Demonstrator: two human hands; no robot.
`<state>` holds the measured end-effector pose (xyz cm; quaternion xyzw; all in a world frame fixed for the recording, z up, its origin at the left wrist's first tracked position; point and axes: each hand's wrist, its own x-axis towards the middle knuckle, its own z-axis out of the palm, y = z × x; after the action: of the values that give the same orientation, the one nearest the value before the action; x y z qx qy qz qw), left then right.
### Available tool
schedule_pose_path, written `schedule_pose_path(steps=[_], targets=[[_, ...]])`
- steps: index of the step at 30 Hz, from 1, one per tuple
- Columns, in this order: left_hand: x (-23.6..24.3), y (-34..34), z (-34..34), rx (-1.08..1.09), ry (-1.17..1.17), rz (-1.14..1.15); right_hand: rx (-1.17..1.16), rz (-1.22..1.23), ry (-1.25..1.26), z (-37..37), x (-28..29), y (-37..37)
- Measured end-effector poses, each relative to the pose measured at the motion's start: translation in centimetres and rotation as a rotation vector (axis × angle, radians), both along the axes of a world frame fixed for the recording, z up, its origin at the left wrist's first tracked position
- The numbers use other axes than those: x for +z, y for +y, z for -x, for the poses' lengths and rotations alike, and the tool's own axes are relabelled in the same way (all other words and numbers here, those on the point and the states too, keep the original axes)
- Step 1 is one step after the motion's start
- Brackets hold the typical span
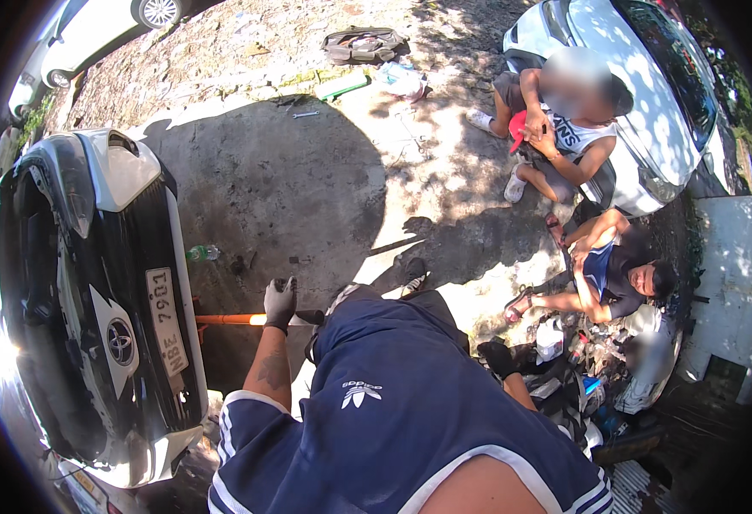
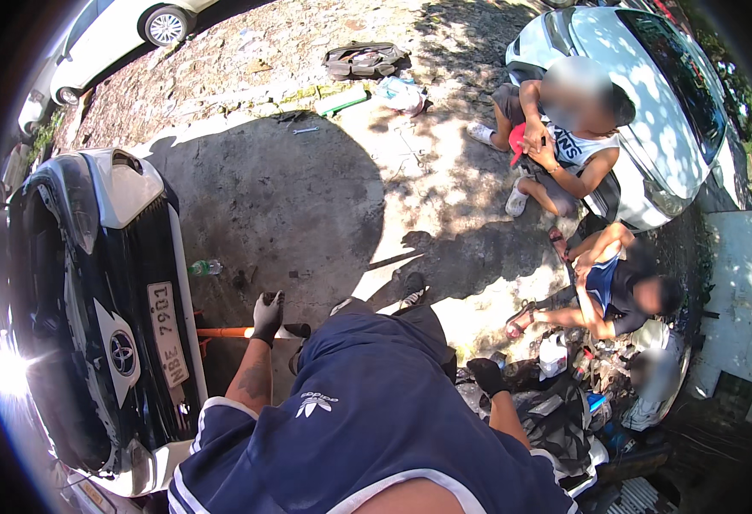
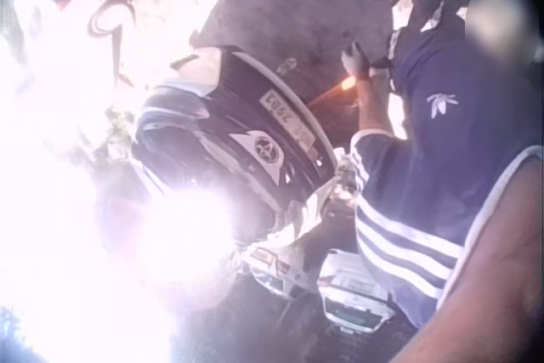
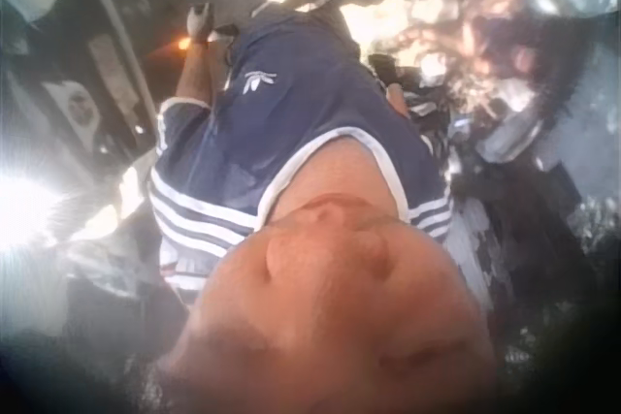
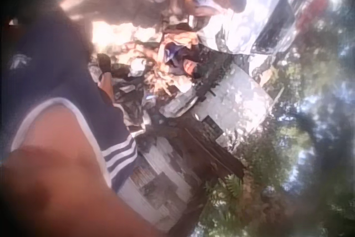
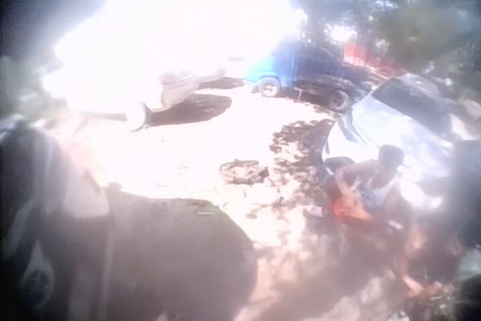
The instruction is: The person sits on the ground and works on a car suspension component, using a wrench and an impact driver to remove and install bolts. They handle the metal part, apply lubricant, and adjust fasteners while the car is jacked up nearby.
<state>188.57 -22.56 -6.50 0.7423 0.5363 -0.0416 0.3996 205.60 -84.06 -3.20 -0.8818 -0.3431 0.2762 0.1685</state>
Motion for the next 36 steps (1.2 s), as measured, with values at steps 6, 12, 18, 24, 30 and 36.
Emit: schedule_pose_path(steps=[6,12,18,24,30,36], targets=[[3.1,-6.0,0.4,0.202,0.339,-0.030,-0.669,-0.045,0.655,-19.1,5.2,9.6],[0.7,-4.1,-3.6,0.636,0.132,0.171,-0.452,-0.099,0.407,-35.9,4.6,22.0],[-4.5,2.7,-2.4,0.561,0.025,0.347,-0.830,0.009,0.746,-42.5,2.0,34.4],[-2.7,22.3,-8.2,0.528,0.140,0.531,-0.884,0.090,0.855,-45.3,4.2,44.1],[3.5,47.0,-24.6,0.665,-0.432,0.348,-1.092,0.180,0.874,-47.6,5.4,50.2],[13.0,56.9,-44.1,0.163,-0.420,0.189,-1.234,0.204,0.973,-51.8,-1.7,56.4]])
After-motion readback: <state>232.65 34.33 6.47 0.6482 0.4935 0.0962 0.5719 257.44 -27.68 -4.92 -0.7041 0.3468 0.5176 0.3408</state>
